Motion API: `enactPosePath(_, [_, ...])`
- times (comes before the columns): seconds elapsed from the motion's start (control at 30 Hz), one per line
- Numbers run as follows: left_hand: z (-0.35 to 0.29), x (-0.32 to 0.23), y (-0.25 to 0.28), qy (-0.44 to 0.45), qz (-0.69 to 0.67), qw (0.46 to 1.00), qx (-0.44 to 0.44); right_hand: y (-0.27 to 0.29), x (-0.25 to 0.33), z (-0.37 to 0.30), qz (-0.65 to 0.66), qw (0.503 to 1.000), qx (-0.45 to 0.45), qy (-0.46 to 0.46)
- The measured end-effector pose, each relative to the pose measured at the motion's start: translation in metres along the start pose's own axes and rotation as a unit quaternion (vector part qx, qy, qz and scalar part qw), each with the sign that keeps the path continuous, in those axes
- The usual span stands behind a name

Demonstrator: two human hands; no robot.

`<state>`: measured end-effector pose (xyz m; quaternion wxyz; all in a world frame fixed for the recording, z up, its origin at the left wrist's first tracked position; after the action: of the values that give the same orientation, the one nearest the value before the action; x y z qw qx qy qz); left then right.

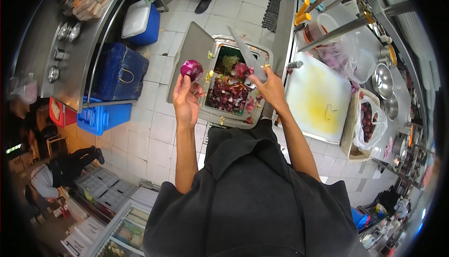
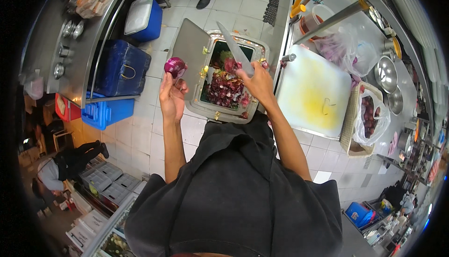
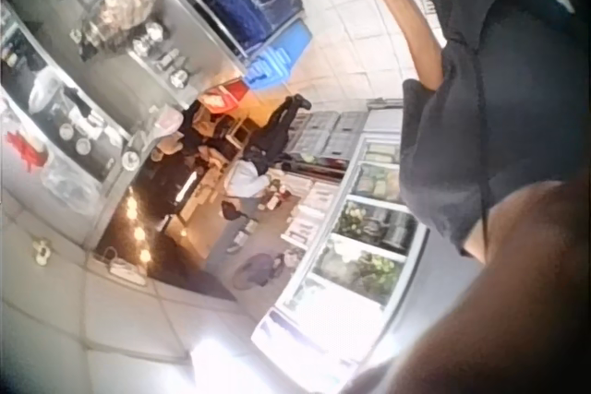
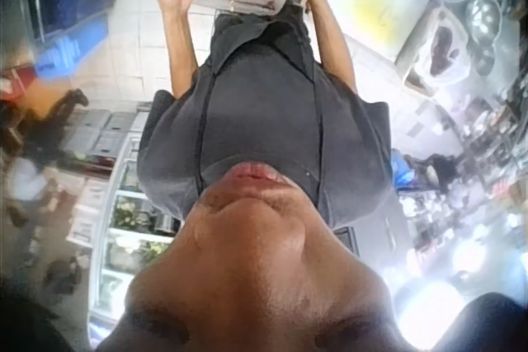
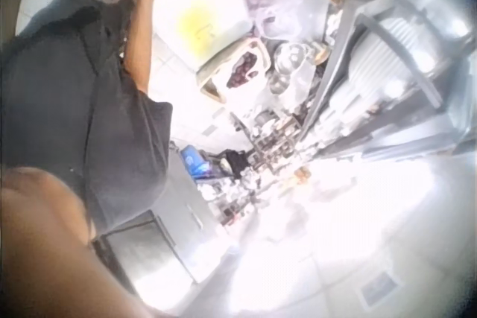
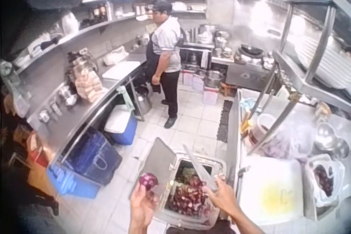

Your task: The person peels a red onion by hand using a knife, removing the outer purple skin and discarding it into a container.

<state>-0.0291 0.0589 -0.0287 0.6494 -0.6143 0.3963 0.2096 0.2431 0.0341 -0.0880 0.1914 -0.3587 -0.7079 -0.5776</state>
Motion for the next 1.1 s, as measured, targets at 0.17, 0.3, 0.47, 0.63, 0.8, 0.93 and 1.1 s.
enactPosePath(0.17, [0.008,0.005,-0.013,-0.012,0.054,0.998,0.028,0.018,0.004,-0.016,-0.008,1.0,-0.026,0.011])
enactPosePath(0.3, [0.011,0.012,-0.039,-0.037,0.031,0.999,0.026,0.02,-0.022,-0.012,0.044,0.999,-0.009,-0.03])
enactPosePath(0.47, [0.012,0.025,-0.087,-0.058,0.032,0.997,0.029,-0.003,-0.019,0.005,-0.081,0.996,0.007,0.028])
enactPosePath(0.63, [0.012,0.053,-0.141,-0.056,0.079,0.994,0.042,-0.002,-0.044,-0.005,-0.037,0.999,0.015,0.029])
enactPosePath(0.8, [0.021,0.111,-0.228,-0.043,0.095,0.982,0.159,0.012,-0.104,-0.046,0.119,0.983,0.101,0.092])
enactPosePath(0.93, [0.018,0.195,-0.331,0.063,0.247,0.923,0.287,0.023,-0.144,-0.084,0.1,0.983,0.136,0.073])
enactPosePath(1.1, [-0.015,0.349,-0.505,0.07,0.408,0.734,0.538,0.024,-0.198,-0.098,0.145,0.98,0.086,0.101])
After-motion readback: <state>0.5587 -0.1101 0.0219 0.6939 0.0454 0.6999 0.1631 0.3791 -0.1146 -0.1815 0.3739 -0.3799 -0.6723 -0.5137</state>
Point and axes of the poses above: each hand's wrist, its own z-axis towards the middle knuckle, its own y-axis out of the back of the hand, x = y × z, the point moved 8 cm from there along z, towards the middle knuckle, and after that the axes turned 11 degrees about x, right-handed, at the moved point
